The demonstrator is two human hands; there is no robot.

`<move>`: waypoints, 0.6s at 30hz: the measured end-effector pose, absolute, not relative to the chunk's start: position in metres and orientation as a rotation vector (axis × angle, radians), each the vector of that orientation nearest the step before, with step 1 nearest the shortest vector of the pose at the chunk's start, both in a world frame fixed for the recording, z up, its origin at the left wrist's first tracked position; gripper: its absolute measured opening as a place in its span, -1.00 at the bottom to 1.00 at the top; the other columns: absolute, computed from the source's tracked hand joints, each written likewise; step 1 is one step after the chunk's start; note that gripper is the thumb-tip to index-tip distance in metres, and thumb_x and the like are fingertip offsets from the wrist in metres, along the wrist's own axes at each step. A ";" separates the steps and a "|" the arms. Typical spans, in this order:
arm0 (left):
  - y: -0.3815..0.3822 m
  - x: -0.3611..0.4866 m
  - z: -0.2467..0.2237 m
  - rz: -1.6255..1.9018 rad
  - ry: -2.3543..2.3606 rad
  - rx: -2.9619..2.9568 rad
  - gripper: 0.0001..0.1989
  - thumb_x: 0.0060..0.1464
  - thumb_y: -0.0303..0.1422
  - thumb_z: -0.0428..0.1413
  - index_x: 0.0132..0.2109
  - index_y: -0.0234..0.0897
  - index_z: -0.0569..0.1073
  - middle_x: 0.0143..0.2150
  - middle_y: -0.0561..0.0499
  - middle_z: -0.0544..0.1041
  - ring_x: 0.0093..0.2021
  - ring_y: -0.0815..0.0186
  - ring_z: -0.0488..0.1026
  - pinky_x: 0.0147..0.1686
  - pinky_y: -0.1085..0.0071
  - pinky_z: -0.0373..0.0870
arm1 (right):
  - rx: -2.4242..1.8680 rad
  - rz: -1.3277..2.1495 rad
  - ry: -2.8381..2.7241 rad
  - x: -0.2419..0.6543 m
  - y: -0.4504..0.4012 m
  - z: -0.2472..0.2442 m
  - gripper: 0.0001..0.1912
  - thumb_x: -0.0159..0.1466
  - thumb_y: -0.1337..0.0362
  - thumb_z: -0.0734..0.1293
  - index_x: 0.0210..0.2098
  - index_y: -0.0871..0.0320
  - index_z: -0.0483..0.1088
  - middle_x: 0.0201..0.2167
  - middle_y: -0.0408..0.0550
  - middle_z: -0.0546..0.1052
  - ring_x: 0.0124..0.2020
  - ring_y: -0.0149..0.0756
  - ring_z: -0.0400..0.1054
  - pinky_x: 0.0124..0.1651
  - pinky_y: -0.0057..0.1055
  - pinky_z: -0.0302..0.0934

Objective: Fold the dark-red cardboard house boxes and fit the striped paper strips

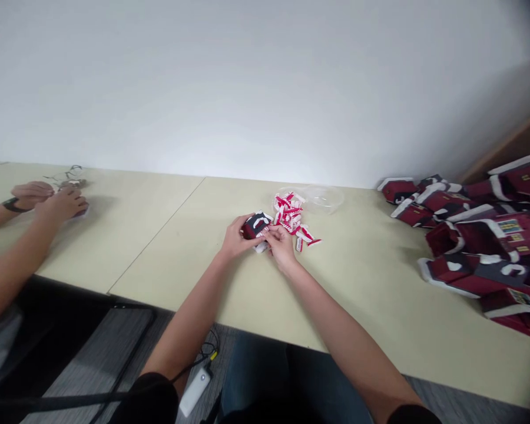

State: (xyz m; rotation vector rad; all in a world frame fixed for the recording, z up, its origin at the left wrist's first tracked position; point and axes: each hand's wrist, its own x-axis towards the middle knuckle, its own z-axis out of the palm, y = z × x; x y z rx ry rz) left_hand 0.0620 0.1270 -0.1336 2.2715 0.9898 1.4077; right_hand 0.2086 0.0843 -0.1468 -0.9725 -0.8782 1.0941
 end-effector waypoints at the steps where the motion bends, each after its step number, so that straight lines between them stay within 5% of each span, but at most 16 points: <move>1: 0.127 0.062 -0.134 1.412 0.985 2.279 -0.33 -0.10 -0.12 0.34 0.14 -0.27 0.41 0.04 -0.16 0.55 -0.03 0.15 0.53 -0.06 0.26 0.50 | -0.974 1.095 -0.869 0.208 0.085 -0.148 -0.40 -0.15 -0.11 0.51 -0.28 0.16 0.37 -0.46 -0.18 0.47 -0.61 -0.49 0.18 -0.68 -0.55 -0.01; 9: 0.126 0.065 -0.132 1.419 0.985 2.246 -0.36 -0.13 -0.21 0.33 0.13 -0.28 0.44 0.01 -0.14 0.57 -0.05 0.15 0.54 -0.03 0.23 0.50 | -1.049 1.118 -0.819 0.206 0.082 -0.144 -0.38 -0.15 -0.05 0.52 -0.19 0.19 0.45 -0.44 -0.16 0.45 -0.56 -0.46 0.23 -0.66 -0.52 0.15; 14: 0.131 0.053 -0.128 1.442 1.128 2.136 -0.38 -0.13 -0.23 0.32 0.11 -0.26 0.43 -0.01 -0.10 0.57 -0.07 0.20 0.54 -0.03 0.27 0.50 | -1.154 1.175 -0.895 0.221 0.063 -0.121 -0.43 -0.14 0.08 0.53 -0.15 0.14 0.46 -0.20 -0.05 0.51 -0.48 -0.46 0.29 -0.63 -0.56 0.19; 18: 0.143 -0.010 -0.114 1.523 1.576 1.919 -0.35 -0.15 -0.17 0.33 0.12 -0.26 0.41 -0.03 -0.10 0.57 -0.05 0.16 0.54 0.04 0.21 0.47 | -1.221 1.095 -1.102 0.273 0.024 -0.108 -0.38 -0.07 0.01 0.51 -0.05 0.09 0.45 -0.07 -0.03 0.49 -0.38 -0.41 0.36 -0.54 -0.55 0.27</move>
